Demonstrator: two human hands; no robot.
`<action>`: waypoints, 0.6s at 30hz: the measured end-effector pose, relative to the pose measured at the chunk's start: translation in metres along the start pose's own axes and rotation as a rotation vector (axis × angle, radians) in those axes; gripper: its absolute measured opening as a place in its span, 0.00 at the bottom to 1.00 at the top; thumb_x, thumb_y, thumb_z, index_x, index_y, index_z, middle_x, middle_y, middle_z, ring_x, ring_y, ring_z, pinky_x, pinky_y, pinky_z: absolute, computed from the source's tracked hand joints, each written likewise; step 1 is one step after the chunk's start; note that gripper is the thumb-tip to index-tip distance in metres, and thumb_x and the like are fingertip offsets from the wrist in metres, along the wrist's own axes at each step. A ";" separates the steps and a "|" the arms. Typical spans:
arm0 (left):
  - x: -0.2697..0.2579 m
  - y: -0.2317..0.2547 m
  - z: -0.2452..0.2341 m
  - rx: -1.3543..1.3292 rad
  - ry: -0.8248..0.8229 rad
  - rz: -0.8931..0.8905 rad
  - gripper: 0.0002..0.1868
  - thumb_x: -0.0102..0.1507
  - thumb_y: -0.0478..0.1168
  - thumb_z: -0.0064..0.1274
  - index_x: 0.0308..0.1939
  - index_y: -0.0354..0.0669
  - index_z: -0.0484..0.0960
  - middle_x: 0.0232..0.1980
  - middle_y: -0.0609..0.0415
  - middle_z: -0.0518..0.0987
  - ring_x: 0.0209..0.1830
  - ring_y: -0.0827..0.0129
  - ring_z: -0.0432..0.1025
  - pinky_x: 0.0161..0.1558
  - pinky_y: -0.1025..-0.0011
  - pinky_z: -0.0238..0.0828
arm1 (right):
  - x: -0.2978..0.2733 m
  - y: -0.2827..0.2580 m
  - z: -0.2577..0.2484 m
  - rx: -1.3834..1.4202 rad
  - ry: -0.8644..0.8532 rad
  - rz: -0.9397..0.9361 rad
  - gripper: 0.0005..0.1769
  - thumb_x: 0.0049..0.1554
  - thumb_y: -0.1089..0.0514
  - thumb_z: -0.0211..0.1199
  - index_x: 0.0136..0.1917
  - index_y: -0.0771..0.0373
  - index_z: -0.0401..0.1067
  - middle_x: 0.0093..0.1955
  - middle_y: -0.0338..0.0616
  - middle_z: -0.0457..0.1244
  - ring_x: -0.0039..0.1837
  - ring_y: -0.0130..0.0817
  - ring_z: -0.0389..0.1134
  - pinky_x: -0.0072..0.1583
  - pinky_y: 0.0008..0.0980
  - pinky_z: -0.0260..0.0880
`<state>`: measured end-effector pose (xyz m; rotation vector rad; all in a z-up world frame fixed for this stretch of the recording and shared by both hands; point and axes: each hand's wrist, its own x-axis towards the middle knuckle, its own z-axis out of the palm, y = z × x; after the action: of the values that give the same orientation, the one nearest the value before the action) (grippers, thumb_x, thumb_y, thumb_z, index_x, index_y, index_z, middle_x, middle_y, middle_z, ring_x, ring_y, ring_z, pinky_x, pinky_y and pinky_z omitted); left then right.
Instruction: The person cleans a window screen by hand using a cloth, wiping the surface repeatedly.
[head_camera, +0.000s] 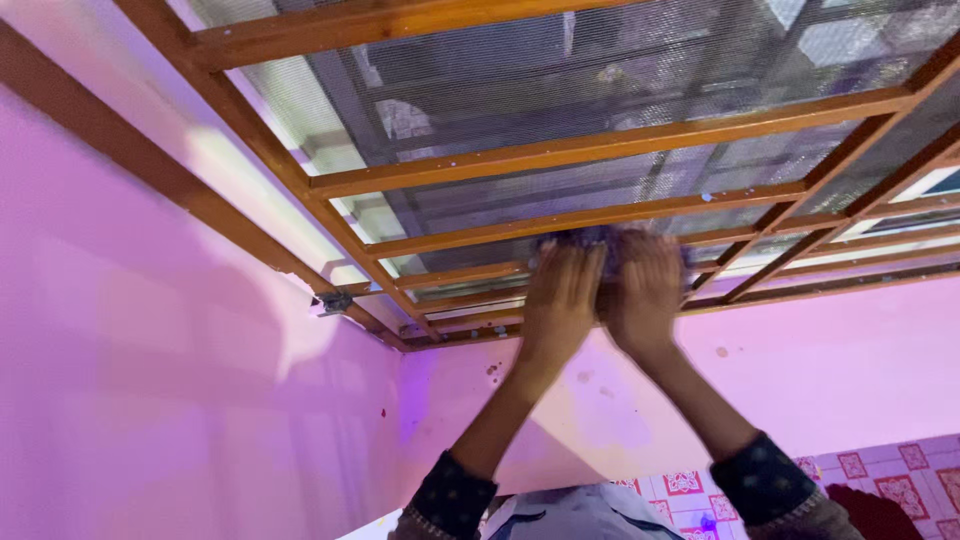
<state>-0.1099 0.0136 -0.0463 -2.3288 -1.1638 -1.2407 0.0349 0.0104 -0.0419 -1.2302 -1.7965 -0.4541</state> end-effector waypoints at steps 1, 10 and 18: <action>-0.012 -0.018 -0.012 0.051 -0.006 -0.066 0.31 0.52 0.34 0.52 0.62 0.37 0.77 0.59 0.39 0.75 0.64 0.41 0.69 0.73 0.45 0.60 | 0.009 -0.021 0.012 0.077 -0.019 -0.027 0.28 0.49 0.58 0.62 0.61 0.71 0.66 0.64 0.64 0.61 0.68 0.62 0.61 0.71 0.61 0.54; -0.039 -0.076 -0.105 0.300 0.133 -0.258 0.22 0.65 0.40 0.51 0.62 0.34 0.77 0.59 0.35 0.76 0.64 0.43 0.70 0.73 0.45 0.61 | 0.053 -0.116 0.049 0.265 -0.060 -0.324 0.23 0.56 0.53 0.61 0.59 0.71 0.71 0.55 0.56 0.65 0.60 0.53 0.66 0.68 0.51 0.62; 0.036 0.025 0.005 0.117 -0.069 -0.113 0.30 0.59 0.53 0.54 0.62 0.43 0.76 0.50 0.45 0.76 0.55 0.52 0.70 0.66 0.42 0.56 | 0.013 0.055 -0.008 0.007 -0.060 -0.111 0.25 0.56 0.41 0.56 0.51 0.66 0.71 0.47 0.58 0.63 0.53 0.59 0.63 0.59 0.57 0.58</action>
<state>-0.0767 0.0192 -0.0182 -2.2643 -1.3695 -1.1037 0.0858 0.0361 -0.0360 -1.1543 -1.9225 -0.4774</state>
